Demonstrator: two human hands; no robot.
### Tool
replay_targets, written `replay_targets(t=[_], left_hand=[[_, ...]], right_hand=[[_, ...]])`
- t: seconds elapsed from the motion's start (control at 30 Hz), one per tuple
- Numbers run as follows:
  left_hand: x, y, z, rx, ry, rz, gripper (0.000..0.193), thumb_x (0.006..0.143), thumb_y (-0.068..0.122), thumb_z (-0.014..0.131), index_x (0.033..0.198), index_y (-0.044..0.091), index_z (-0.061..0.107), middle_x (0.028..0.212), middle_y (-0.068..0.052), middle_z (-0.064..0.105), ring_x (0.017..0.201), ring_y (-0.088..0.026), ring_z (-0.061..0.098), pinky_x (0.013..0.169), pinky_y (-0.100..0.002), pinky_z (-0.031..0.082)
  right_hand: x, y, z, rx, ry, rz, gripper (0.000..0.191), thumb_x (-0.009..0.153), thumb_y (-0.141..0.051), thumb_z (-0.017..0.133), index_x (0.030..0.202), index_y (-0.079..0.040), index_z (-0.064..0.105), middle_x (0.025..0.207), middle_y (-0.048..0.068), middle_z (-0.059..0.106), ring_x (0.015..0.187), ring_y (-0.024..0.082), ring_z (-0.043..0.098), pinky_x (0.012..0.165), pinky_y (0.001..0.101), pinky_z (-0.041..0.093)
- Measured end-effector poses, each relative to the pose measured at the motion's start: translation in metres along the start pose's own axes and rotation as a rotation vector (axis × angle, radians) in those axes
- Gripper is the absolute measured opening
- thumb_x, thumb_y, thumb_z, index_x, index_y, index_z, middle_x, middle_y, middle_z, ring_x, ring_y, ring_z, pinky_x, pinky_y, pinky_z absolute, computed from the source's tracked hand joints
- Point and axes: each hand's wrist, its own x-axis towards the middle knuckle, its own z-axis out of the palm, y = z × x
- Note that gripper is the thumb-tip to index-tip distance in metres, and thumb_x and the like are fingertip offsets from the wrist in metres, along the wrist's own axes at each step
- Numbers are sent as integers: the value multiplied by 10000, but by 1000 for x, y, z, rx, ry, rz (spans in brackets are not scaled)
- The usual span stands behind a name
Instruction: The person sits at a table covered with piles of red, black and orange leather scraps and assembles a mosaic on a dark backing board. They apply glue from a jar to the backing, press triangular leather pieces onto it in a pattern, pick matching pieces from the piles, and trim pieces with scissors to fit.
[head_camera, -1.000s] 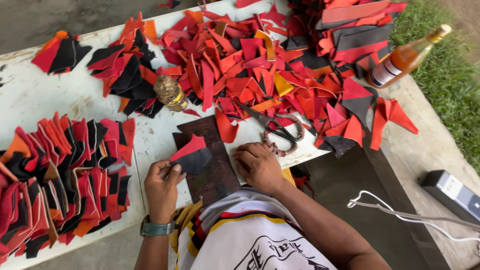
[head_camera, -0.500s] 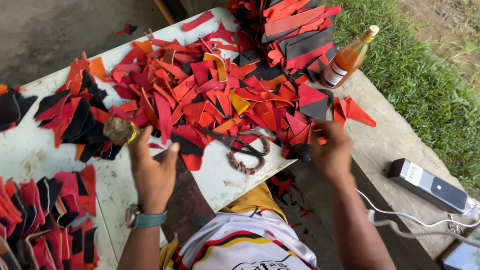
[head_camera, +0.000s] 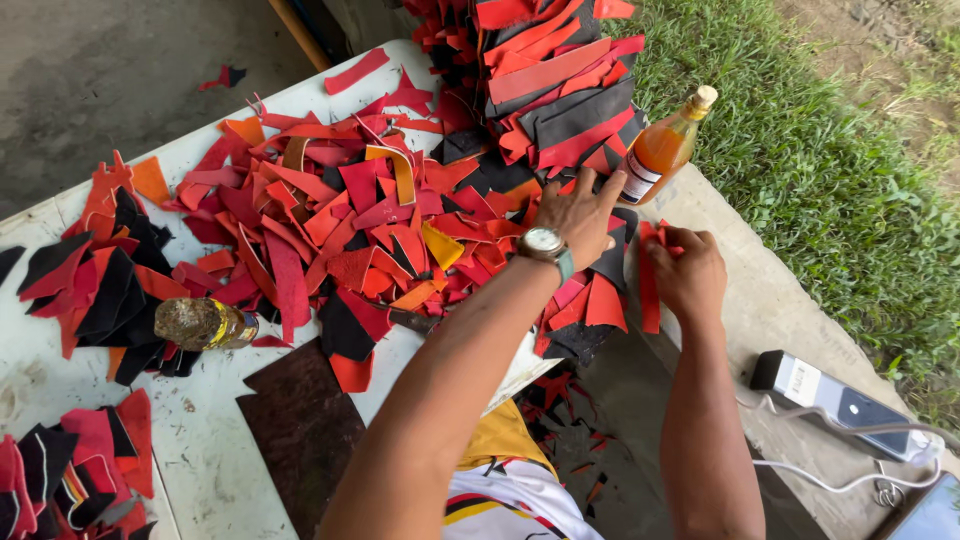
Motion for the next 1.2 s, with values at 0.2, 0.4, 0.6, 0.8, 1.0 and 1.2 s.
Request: replay_targets(t=[0.2,0.4,0.6,0.8,1.0,1.2], left_hand=[[8,-26,37,-27,15,4,555,796,227,837,1253,59,571,1167,-162,602,1080,-335,647,969,-426,511],[-7,-45,47,-39,416,300,218,839,-4,687,1019,115,655,1158,-58,608,993,-308,625,907,-434,528],[-15,-46,42,-29,467,369,112,815,37,662,905,90,620,1187,-86,599,1008,-297,637,923,-458,525],[-28,-48,35,-447,259,-2,100,1081,74,543,1180,77,559,1197,-92,616,1100,-266,719,893,-391,607],[-14,-23,15,-13,-63,-37,629,823,219,759,1391,120,509,1349,-234,472,938,-417,670,876,-528,453],[7,-20,32,112,67,99,253,845,82,703,1080,52,613,1087,-142,642,1001,-334,697,905,-471,511]], right_hand=[[0,25,-10,614,-9,171,271,1043,-123,680,1279,11,666,1043,113,730,904,136,661,775,297,545],[-9,9,-22,1172,-116,288,312,1023,-36,623,1325,28,580,1101,136,710,910,221,727,752,348,611],[5,-25,4,1323,-391,448,289,1091,-120,460,1326,19,555,1040,180,638,868,288,746,655,405,598],[8,-22,16,1266,-410,553,261,1057,-119,400,1293,-40,477,1236,136,681,807,295,726,630,414,588],[1,-18,19,1346,-358,493,198,1034,-105,426,1232,-109,438,1301,99,667,801,284,727,614,433,578],[1,-8,22,1430,-347,487,191,1048,-105,435,1239,-109,440,1300,122,679,780,269,716,611,421,580]])
